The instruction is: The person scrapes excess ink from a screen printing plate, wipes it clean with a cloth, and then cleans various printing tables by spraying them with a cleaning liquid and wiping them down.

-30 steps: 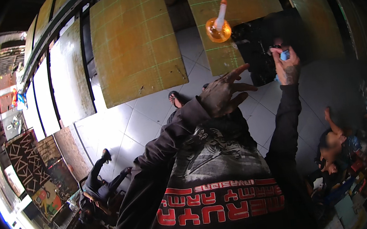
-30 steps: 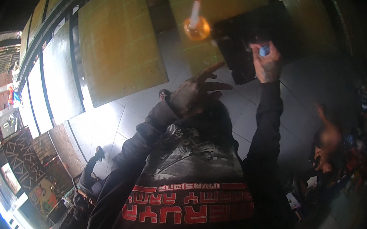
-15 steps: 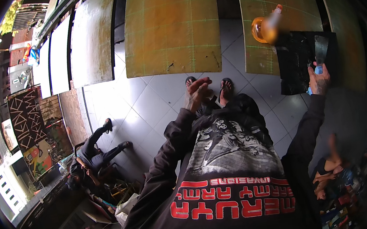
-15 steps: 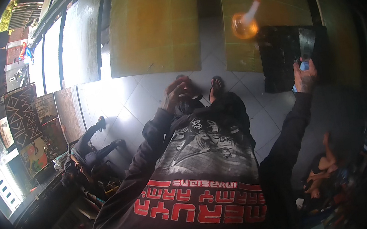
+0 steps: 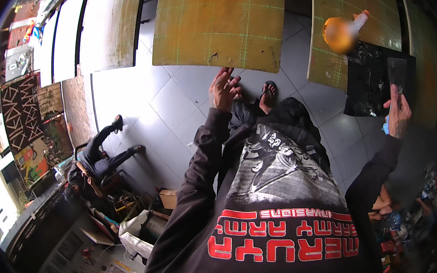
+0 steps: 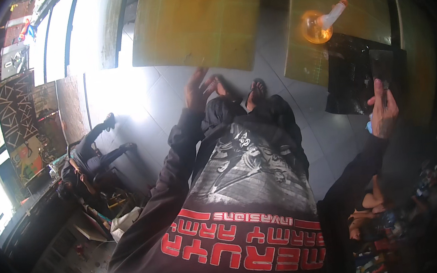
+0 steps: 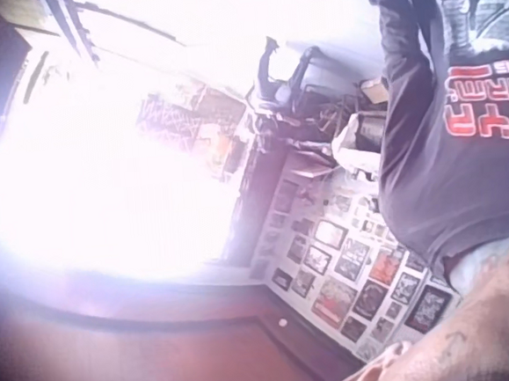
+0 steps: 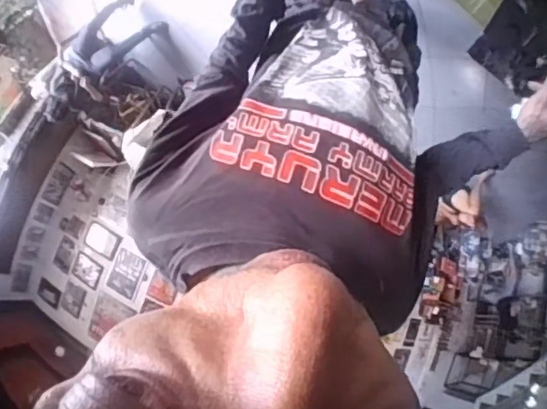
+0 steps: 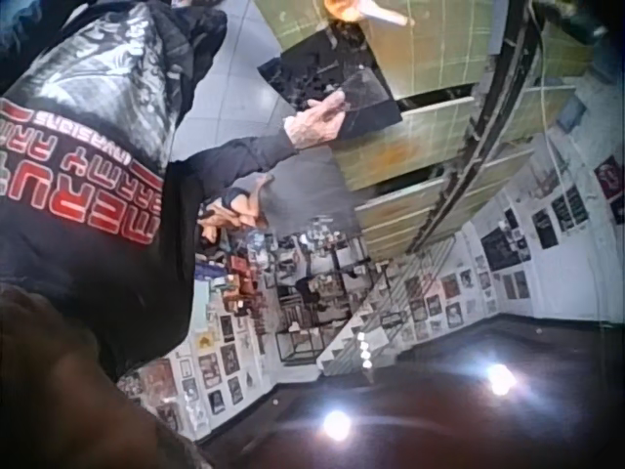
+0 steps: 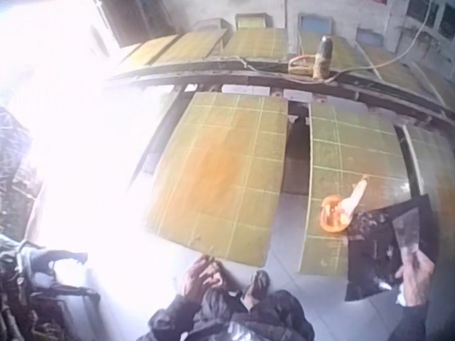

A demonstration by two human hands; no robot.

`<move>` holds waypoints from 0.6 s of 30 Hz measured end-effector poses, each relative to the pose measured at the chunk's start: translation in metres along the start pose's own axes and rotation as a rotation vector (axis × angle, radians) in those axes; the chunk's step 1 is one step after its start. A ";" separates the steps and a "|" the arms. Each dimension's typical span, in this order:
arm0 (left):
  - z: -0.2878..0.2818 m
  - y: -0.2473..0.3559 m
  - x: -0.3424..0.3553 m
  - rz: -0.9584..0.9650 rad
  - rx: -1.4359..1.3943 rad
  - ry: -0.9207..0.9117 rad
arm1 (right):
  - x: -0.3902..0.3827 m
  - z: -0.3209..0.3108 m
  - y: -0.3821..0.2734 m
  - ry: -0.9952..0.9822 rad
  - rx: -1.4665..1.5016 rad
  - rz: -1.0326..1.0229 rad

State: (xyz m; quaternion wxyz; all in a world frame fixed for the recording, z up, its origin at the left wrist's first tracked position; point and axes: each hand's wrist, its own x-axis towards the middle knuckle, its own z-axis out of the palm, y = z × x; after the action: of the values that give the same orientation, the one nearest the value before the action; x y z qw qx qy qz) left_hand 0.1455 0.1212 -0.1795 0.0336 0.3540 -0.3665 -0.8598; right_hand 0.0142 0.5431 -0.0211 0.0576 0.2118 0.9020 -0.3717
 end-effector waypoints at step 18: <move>-0.010 -0.012 0.016 -0.094 -0.280 -0.124 | -0.040 0.209 -0.150 -0.545 -0.587 -0.711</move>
State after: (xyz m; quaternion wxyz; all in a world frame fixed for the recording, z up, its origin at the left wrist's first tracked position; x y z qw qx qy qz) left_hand 0.1425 0.1187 -0.2016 0.0199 0.3087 -0.2275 -0.9234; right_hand -0.0248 0.2891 -0.0636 0.2174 -0.2359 0.9365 -0.1418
